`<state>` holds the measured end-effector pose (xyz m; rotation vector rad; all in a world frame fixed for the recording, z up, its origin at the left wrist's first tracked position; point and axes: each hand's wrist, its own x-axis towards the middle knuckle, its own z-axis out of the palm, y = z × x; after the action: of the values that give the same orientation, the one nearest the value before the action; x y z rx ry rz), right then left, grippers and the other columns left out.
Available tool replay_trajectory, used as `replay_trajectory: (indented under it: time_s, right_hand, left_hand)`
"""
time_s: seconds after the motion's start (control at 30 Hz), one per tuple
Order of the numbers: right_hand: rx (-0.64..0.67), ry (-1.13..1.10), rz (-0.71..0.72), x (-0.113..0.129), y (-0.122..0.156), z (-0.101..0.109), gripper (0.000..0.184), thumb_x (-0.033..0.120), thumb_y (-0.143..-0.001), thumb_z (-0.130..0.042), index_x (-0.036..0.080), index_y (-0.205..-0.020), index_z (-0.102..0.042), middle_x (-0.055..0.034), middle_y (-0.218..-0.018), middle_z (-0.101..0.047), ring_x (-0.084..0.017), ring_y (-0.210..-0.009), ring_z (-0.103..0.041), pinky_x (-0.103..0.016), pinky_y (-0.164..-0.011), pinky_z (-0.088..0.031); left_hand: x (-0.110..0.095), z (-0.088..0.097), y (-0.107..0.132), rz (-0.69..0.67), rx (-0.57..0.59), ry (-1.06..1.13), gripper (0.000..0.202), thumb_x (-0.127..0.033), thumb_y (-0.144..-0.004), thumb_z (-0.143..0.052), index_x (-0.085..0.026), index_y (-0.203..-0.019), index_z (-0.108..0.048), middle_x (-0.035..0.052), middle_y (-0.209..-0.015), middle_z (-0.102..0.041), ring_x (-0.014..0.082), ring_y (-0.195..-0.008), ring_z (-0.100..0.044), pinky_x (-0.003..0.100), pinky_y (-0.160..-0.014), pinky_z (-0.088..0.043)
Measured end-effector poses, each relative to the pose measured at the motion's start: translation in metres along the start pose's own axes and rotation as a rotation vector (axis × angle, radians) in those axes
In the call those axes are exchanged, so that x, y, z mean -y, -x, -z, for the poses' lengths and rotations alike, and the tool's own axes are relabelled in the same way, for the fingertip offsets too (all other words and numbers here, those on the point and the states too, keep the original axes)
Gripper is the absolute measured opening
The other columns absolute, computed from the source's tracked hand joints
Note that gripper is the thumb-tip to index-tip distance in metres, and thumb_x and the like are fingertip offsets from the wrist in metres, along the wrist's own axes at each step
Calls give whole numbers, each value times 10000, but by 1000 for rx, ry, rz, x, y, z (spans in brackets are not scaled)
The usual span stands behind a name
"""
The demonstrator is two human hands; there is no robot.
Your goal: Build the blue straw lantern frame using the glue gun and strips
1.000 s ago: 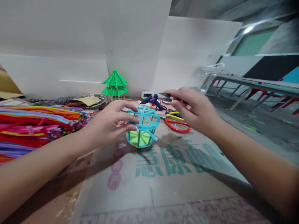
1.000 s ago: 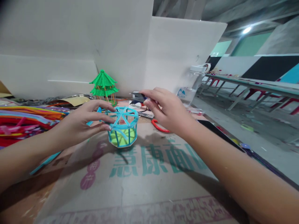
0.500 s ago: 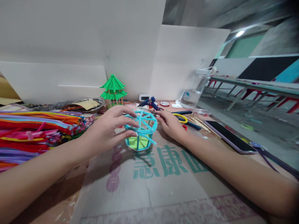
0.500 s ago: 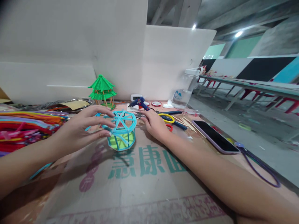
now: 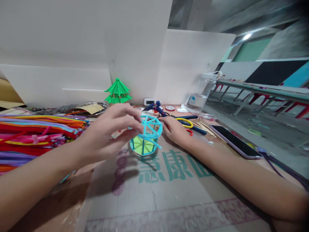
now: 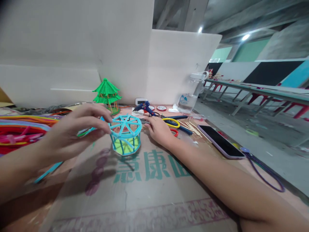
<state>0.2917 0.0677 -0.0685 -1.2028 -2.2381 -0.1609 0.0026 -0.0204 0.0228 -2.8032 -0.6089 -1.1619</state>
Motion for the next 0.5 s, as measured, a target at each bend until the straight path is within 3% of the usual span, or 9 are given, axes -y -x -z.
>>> replay_trajectory:
  time_s: [0.1, 0.23, 0.27, 0.33, 0.4, 0.5]
  right_hand:
    - [42, 29, -21, -1, -1, -1, 344, 219, -1007, -457, 137, -1280, -649, -163, -1222, -694, -287, -1122, -621, -426, -997, -471]
    - [84, 79, 19, 0, -2, -1, 340, 166, -983, -479, 157, -1256, -681, -148, -1124, -689, -272, -1062, -600, -409, -961, -459]
    - [92, 95, 24, 1, -2, -1, 341, 152, -977, -480, 155, -1246, -690, -150, -1109, -683, -272, -1055, -593, -409, -956, -457]
    - [101, 121, 21, 2, -2, 0, 341, 133, -967, -481, 140, -1227, -702, -157, -1091, -670, -273, -1041, -584, -409, -950, -457]
    - [108, 139, 19, 3, -1, 0, 339, 134, -962, -493, 127, -1230, -700, -161, -1090, -661, -274, -1036, -578, -406, -947, -459]
    - [110, 139, 23, 3, -1, 0, 327, 154, -961, -513, 129, -1232, -695, -156, -1105, -654, -274, -1046, -575, -401, -948, -461]
  left_hand:
    - [-1, 20, -1, 106, -66, -57, 215, -194, -1014, -472, -256, -981, -675, 21, -1107, -600, 198, -1093, -579, 371, -1003, -476]
    - [16, 36, -2, 249, -87, -269, 418, -269, -1044, -377, -187, -685, -576, 32, -906, -566, 210, -943, -564, 444, -1009, -456]
    - [22, 36, -3, 269, -95, -357, 367, -305, -1023, -436, -183, -713, -590, 41, -905, -562, 227, -933, -558, 472, -1000, -461]
    - [29, 33, -3, 309, -68, -422, 206, -329, -984, -538, -165, -1038, -651, 82, -1102, -559, 288, -1099, -550, 501, -1045, -452]
    - [30, 25, -2, 290, -6, -377, 295, -315, -986, -546, -170, -1236, -605, 99, -1245, -529, 300, -1224, -524, 478, -1081, -446]
    - [22, 8, 0, 223, 46, -260, 234, -369, -973, -577, -217, -1109, -690, 74, -1269, -558, 280, -1242, -543, 464, -1081, -452]
